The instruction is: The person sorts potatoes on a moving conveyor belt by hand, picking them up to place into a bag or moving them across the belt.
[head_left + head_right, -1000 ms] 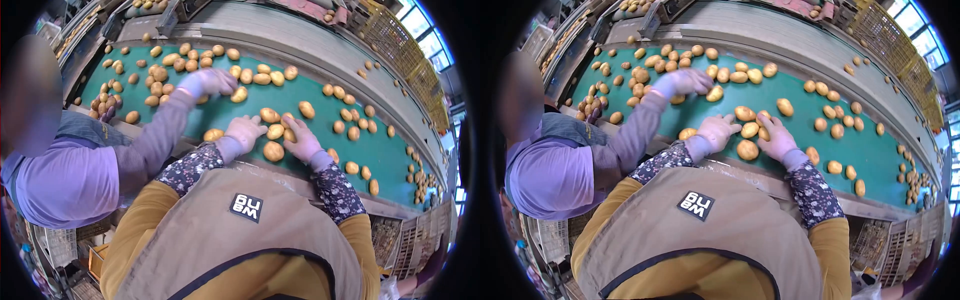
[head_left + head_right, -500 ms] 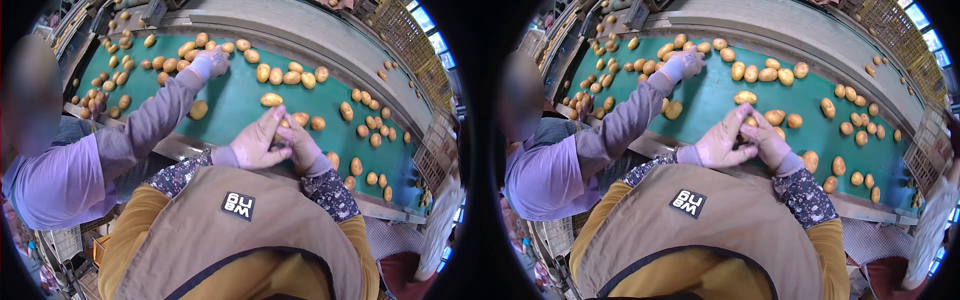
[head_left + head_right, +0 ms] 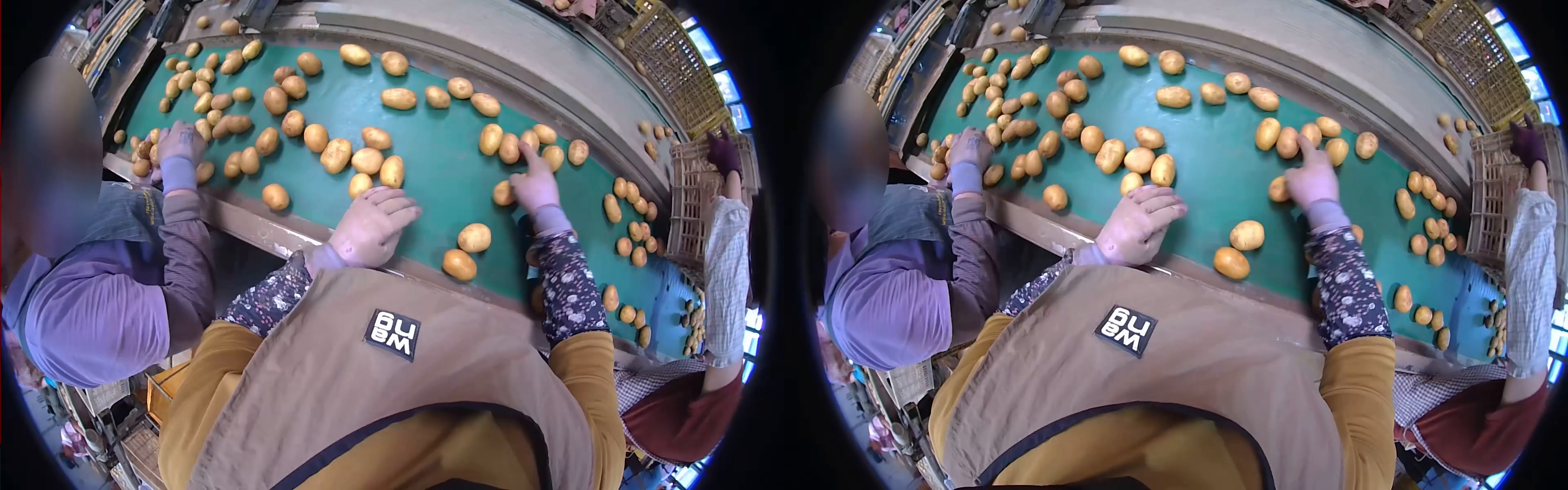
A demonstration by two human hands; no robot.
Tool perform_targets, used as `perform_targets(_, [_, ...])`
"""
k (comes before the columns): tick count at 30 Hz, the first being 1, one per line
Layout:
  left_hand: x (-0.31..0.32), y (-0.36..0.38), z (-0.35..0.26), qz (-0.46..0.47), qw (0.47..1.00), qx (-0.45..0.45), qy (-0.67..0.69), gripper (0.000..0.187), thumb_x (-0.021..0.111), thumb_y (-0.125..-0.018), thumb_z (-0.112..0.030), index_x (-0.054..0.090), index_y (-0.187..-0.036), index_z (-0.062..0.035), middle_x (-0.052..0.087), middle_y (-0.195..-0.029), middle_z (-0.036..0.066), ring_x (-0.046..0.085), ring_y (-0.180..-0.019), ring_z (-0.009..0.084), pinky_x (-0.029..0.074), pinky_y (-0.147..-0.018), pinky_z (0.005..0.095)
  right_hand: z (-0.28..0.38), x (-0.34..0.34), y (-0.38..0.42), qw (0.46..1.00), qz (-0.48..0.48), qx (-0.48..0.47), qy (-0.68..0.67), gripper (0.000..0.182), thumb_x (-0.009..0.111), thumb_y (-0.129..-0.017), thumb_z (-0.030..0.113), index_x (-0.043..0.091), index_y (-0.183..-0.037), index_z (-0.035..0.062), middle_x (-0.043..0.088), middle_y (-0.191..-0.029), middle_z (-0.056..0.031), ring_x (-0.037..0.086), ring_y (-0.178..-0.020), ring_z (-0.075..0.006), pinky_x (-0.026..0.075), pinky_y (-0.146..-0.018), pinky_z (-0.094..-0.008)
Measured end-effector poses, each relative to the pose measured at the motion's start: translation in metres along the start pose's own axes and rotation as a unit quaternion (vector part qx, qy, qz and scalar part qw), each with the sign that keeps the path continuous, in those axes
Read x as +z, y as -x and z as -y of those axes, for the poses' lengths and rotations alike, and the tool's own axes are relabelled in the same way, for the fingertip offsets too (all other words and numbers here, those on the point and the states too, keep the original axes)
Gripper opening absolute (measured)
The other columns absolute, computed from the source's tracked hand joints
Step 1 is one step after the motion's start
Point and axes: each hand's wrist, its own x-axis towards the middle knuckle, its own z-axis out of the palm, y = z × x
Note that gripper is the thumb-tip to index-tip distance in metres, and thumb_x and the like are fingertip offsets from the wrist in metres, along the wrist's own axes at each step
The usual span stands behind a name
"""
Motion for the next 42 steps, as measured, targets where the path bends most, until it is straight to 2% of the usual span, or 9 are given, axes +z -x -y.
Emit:
perform_targets(6, [-0.005, 0.003, -0.003, 0.110, 0.992, 0.022, -0.058, 0.025, 0.066, -0.079, -0.011, 0.068, -0.103, -0.0117, 0.064, -0.116, 0.009, 0.057, -0.116, 0.0320, 0.045, -0.097, 0.0454, 0.077, -0.012, 0.018, 0.922, 0.319, -0.023, -0.220, 0.048, 0.063, -0.075, 0.012, 0.063, -0.123, 0.0110, 0.068, -0.111, -0.0120, 0.067, -0.098, -0.0238, 0.052, -0.090, -0.0364])
perform_targets(14, [-0.047, 0.007, 0.001, -0.079, 0.994, -0.065, -0.030, 0.021, 0.067, -0.077, -0.003, 0.068, -0.098, -0.0040, 0.070, -0.100, 0.014, 0.066, -0.097, 0.0345, 0.052, -0.086, 0.0422, 0.126, 0.002, -0.012, 0.974, 0.169, -0.139, -0.061, 0.051, 0.064, -0.085, 0.028, 0.054, -0.134, 0.0186, 0.063, -0.121, -0.0151, 0.063, -0.108, -0.0296, 0.050, -0.093, -0.0392])
perform_targets(24, [-0.010, -0.005, -0.003, 0.118, 0.977, -0.096, -0.146, 0.029, 0.065, -0.080, -0.016, 0.068, -0.109, -0.0135, 0.064, -0.122, 0.007, 0.056, -0.121, 0.0273, 0.036, -0.107, 0.0500, 0.145, 0.025, 0.002, 0.902, 0.261, -0.268, 0.216, 0.042, 0.060, -0.085, 0.020, 0.060, -0.126, 0.0264, 0.067, -0.107, -0.0091, 0.066, -0.102, -0.0300, 0.052, -0.086, -0.0416])
perform_targets(27, [-0.028, 0.018, 0.008, 0.041, 0.987, -0.114, -0.107, 0.027, 0.066, -0.080, -0.016, 0.068, -0.106, -0.0111, 0.067, -0.117, 0.007, 0.058, -0.117, 0.0272, 0.037, -0.106, 0.0500, 0.092, 0.023, -0.025, 0.908, 0.308, -0.282, -0.022, 0.045, 0.067, -0.080, 0.023, 0.060, -0.125, 0.0270, 0.069, -0.104, -0.0113, 0.068, -0.084, -0.0242, 0.055, -0.075, -0.0389])
perform_targets(28, [-0.035, 0.016, 0.000, 0.030, 0.992, -0.089, -0.089, 0.026, 0.067, -0.080, -0.016, 0.069, -0.105, -0.0102, 0.067, -0.115, 0.007, 0.059, -0.116, 0.0274, 0.037, -0.106, 0.0500, 0.110, -0.023, -0.028, 0.893, 0.431, -0.064, -0.115, 0.051, 0.074, -0.078, 0.025, 0.058, -0.127, 0.0263, 0.066, -0.097, -0.0061, 0.065, -0.076, -0.0165, 0.054, -0.065, -0.0317])
perform_targets(31, [-0.026, 0.019, -0.021, 0.056, 0.996, -0.065, -0.030, 0.023, 0.067, -0.080, -0.019, 0.069, -0.101, -0.0110, 0.067, -0.113, 0.006, 0.058, -0.116, 0.0274, 0.037, -0.106, 0.0498, 0.084, -0.067, -0.067, 0.879, 0.238, 0.020, -0.414, 0.054, 0.070, -0.086, 0.029, 0.051, -0.135, 0.0156, 0.063, -0.096, -0.0054, 0.060, -0.069, -0.0134, 0.052, -0.060, -0.0260])
perform_targets(33, [-0.014, 0.019, -0.028, 0.084, 0.995, -0.059, 0.012, 0.021, 0.066, -0.081, -0.022, 0.069, -0.100, -0.0128, 0.066, -0.114, 0.005, 0.057, -0.117, 0.0272, 0.037, -0.106, 0.0496, 0.084, -0.080, -0.070, 0.728, 0.008, -0.014, -0.686, 0.050, 0.065, -0.089, 0.027, 0.051, -0.135, 0.0110, 0.065, -0.101, -0.0058, 0.063, -0.072, -0.0167, 0.052, -0.059, -0.0282])
perform_targets(38, [-0.020, 0.014, -0.011, 0.119, 0.991, -0.031, -0.045, 0.023, 0.066, -0.082, -0.026, 0.068, -0.101, -0.0146, 0.065, -0.107, 0.004, 0.055, -0.120, 0.0251, 0.031, -0.110, 0.0522, 0.090, -0.056, -0.055, 0.893, 0.262, -0.032, -0.364, 0.050, 0.069, -0.088, 0.024, 0.056, -0.136, 0.0198, 0.064, -0.102, -0.0035, 0.060, -0.074, -0.0105, 0.050, -0.061, -0.0236])
perform_targets(42, [-0.050, 0.007, -0.014, 0.079, 0.982, -0.119, -0.124, 0.024, 0.070, -0.076, -0.020, 0.070, -0.099, -0.0154, 0.065, -0.113, 0.005, 0.053, -0.123, 0.0274, 0.029, -0.111, 0.0519, 0.122, -0.014, -0.024, 0.952, 0.230, -0.172, -0.103, 0.052, 0.070, -0.082, 0.025, 0.056, -0.132, 0.0133, 0.062, -0.124, -0.0116, 0.061, -0.114, -0.0275, 0.048, -0.097, -0.0364])
